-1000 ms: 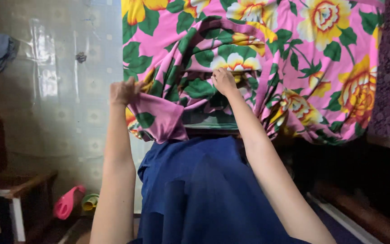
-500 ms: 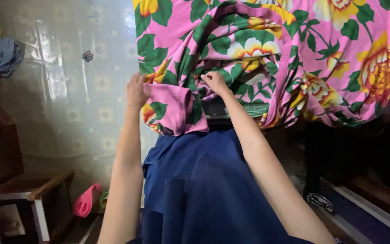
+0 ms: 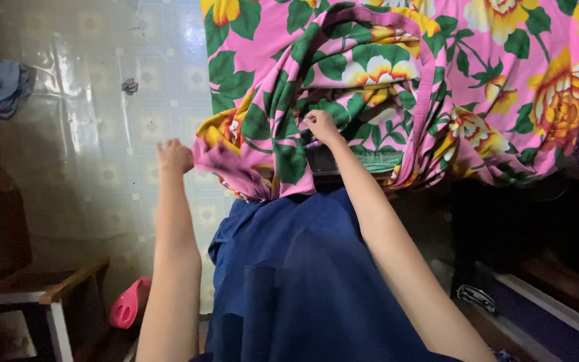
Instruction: The person spreads a pink floral-patterned sheet over a bed, smoothing and adjusting it to cover the mattress evenly. They repeatedly pull, fold, and tuck the sheet edges to achieve a neat appearance.
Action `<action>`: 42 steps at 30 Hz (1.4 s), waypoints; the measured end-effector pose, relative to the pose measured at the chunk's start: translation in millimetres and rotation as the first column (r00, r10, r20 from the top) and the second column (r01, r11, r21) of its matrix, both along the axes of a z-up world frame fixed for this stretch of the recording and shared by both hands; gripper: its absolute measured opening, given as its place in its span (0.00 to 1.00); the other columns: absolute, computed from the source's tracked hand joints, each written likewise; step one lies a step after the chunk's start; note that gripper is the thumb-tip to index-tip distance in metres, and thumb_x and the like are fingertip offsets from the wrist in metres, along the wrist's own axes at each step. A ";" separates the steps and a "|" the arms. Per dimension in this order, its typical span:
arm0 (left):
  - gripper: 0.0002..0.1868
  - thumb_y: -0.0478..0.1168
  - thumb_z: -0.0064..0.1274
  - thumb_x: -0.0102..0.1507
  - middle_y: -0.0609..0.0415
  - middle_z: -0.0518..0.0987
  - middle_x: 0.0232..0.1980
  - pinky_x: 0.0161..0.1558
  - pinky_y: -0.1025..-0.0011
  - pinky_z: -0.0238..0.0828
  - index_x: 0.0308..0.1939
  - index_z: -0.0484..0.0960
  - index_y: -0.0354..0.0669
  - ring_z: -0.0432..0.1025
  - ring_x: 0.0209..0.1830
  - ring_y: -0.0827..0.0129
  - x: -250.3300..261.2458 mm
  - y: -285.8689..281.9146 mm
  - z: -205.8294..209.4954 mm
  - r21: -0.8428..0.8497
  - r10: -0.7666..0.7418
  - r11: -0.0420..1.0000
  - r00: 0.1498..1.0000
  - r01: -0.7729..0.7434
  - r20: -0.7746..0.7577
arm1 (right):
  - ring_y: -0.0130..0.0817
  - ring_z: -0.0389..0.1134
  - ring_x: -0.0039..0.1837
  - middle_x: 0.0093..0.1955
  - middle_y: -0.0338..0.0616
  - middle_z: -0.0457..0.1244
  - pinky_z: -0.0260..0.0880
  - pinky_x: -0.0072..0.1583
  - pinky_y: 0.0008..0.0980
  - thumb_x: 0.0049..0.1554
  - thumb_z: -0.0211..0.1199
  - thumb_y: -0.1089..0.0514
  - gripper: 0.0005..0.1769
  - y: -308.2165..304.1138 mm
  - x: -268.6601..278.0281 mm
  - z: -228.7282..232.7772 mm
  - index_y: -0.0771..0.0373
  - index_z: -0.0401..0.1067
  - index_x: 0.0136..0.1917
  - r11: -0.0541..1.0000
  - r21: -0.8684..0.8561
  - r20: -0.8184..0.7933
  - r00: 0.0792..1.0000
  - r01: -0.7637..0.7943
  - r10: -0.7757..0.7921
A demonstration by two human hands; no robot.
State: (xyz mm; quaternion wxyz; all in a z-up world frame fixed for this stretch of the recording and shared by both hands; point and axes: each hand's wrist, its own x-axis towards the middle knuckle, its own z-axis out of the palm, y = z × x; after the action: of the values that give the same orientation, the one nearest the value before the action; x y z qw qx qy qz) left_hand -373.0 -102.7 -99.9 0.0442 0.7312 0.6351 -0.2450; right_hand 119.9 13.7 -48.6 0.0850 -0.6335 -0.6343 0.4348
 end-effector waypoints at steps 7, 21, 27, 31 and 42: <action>0.13 0.36 0.51 0.59 0.44 0.76 0.42 0.40 0.55 0.74 0.44 0.86 0.49 0.76 0.43 0.47 84.1 36.3 76.9 0.229 0.127 0.909 0.754 -0.348 0.645 | 0.52 0.70 0.52 0.42 0.49 0.67 0.72 0.56 0.50 0.59 0.61 0.53 0.07 -0.8 11.3 14.1 0.55 0.77 0.45 0.973 0.221 0.141 0.989 -0.065 0.034; 0.31 0.64 0.56 0.61 0.39 0.83 0.47 0.50 0.46 0.78 0.50 0.77 0.41 0.79 0.51 0.41 245.8 71.1 46.5 -0.378 0.430 0.887 0.774 -0.265 0.465 | 0.55 0.55 0.77 0.77 0.58 0.55 0.61 0.71 0.55 0.62 0.61 0.49 0.34 -3.2 33.4 80.1 0.57 0.59 0.79 0.941 0.189 0.466 0.869 -0.279 0.164; 0.20 0.55 0.46 0.69 0.32 0.81 0.45 0.56 0.40 0.70 0.52 0.76 0.43 0.75 0.54 0.35 214.1 70.5 8.1 -0.339 0.501 0.849 0.415 -0.405 0.759 | 0.58 0.44 0.83 0.83 0.61 0.44 0.50 0.77 0.60 0.66 0.57 0.43 0.44 -1.0 38.6 75.1 0.54 0.40 0.86 0.928 0.077 0.494 0.823 -0.364 0.282; 0.21 0.49 0.38 0.72 0.21 0.77 0.47 0.58 0.37 0.65 0.52 0.77 0.32 0.70 0.55 0.25 161.2 91.2 31.2 -0.294 0.444 0.828 0.238 -0.477 0.864 | 0.54 0.47 0.83 0.81 0.58 0.49 0.50 0.77 0.59 0.67 0.51 0.37 0.45 1.0 46.3 42.5 0.50 0.35 0.86 0.932 -0.016 0.493 0.808 -0.362 0.323; 0.34 0.44 0.71 0.55 0.40 0.75 0.51 0.47 0.53 0.74 0.59 0.70 0.38 0.73 0.49 0.46 55.3 217.1 201.5 0.233 0.205 0.837 0.680 -0.494 0.704 | 0.56 0.61 0.68 0.68 0.53 0.62 0.64 0.64 0.53 0.60 0.58 0.42 0.33 13.7 56.1 16.3 0.64 0.62 0.70 0.935 0.124 0.445 0.861 -0.333 0.247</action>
State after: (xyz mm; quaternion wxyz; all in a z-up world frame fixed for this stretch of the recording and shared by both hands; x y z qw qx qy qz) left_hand -317.7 114.4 101.5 0.1574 0.6230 0.7456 0.1765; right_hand 176.1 27.3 -32.3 -0.0587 -0.5977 -0.7657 0.2302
